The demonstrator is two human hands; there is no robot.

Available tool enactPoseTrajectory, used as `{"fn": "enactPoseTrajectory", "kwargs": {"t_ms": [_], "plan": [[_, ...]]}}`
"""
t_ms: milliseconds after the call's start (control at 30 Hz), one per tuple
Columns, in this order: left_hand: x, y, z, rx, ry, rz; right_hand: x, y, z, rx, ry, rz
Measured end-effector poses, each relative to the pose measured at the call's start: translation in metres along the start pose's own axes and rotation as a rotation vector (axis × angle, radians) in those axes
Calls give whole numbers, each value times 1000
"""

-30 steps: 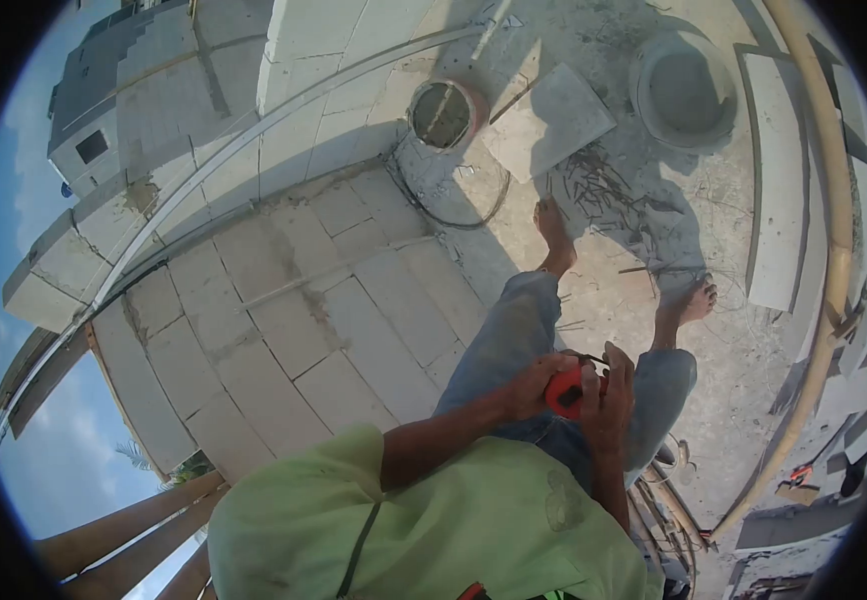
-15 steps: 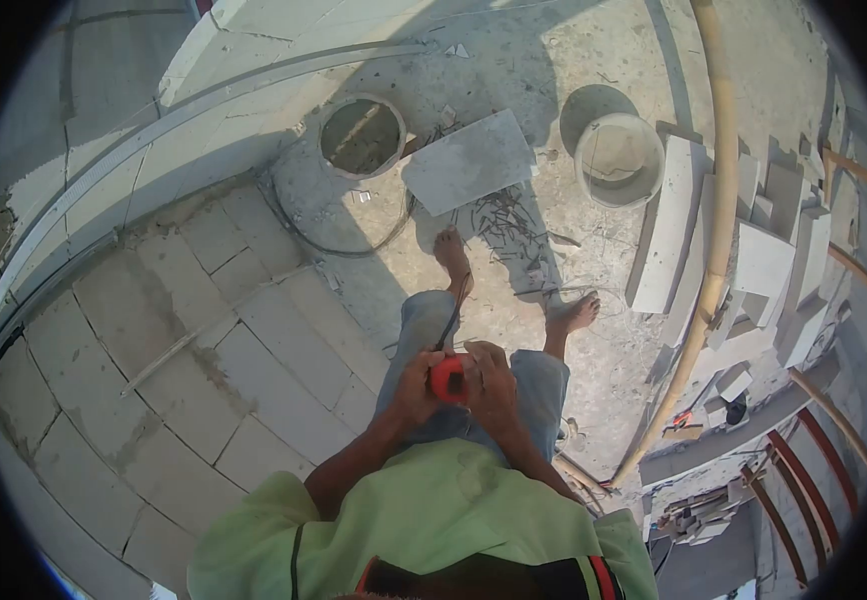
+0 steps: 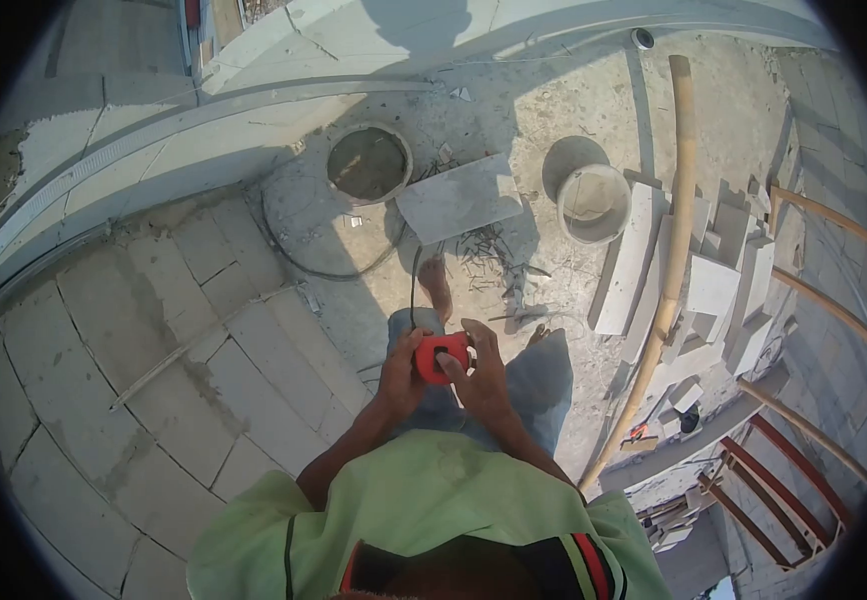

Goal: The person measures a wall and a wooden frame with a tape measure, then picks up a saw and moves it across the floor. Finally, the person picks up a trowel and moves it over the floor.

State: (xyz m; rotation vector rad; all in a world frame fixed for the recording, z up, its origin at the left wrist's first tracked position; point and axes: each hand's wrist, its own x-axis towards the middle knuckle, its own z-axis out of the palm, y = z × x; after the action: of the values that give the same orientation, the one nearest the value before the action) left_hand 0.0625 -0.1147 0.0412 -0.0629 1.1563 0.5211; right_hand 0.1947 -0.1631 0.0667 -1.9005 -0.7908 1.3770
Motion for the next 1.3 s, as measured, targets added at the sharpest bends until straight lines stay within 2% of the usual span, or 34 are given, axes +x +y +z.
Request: {"fn": "enactPoseTrajectory", "kwargs": {"t_ms": [33, 133, 200, 400, 433, 467, 567, 633, 667, 733, 767, 833, 867, 900, 933, 1000, 1067, 1133, 1167, 1300], "plan": [[0, 2, 0, -1, -2, -7, 1, -5, -1, 270, 25, 151], [7, 6, 3, -63, 12, -23, 7, -13, -12, 344, -37, 144], [10, 7, 14, -56, -61, 23, 11, -23, -24, 405, -115, 222], [3, 36, 87, -71, -68, 80, 46, -75, -53, 391, -210, -8], [8, 39, 92, -103, -63, -25, 57, -75, -51, 338, -189, -38], [9, 40, 101, -109, -76, 1, 65, -79, -56, 331, -200, -65], [9, 35, 118, -191, -34, 2, 87, -117, -74, 427, -317, 75], [21, 31, 129, 78, 56, 225, 100, -131, -85, 347, -318, 26], [22, 38, 140, 82, 36, 226, 106, -137, -90, 270, -331, -4], [-2, 70, 177, 955, -7, 187, 119, -133, -102, 192, -256, -11], [-1, 73, 175, 956, -13, 192, 128, -132, -112, 228, -276, 31], [9, 85, 160, 700, -80, -178, 137, -133, -126, 273, -293, 48], [11, 90, 155, 713, -84, -162, 138, -134, -134, 397, -334, 131], [11, 95, 151, 646, -8, 14, 138, -134, -139, 520, -376, 215], [9, 98, 147, 573, 67, 187, 134, -133, -141, 525, -373, 200], [7, 106, 147, 579, -6, 254, 125, -134, -141, 655, -483, 321], [-8, 111, 153, 643, -165, 154, 105, -131, -133, 592, -508, 321], [-14, 109, 144, 770, -220, 154, 92, -141, -125, 208, -548, 145], [-19, 107, 138, 895, -266, 130, 84, -146, -125, 128, -562, 215], [-38, 108, 130, 880, -243, 175, 77, -155, -121, 17, -622, 187]]}}
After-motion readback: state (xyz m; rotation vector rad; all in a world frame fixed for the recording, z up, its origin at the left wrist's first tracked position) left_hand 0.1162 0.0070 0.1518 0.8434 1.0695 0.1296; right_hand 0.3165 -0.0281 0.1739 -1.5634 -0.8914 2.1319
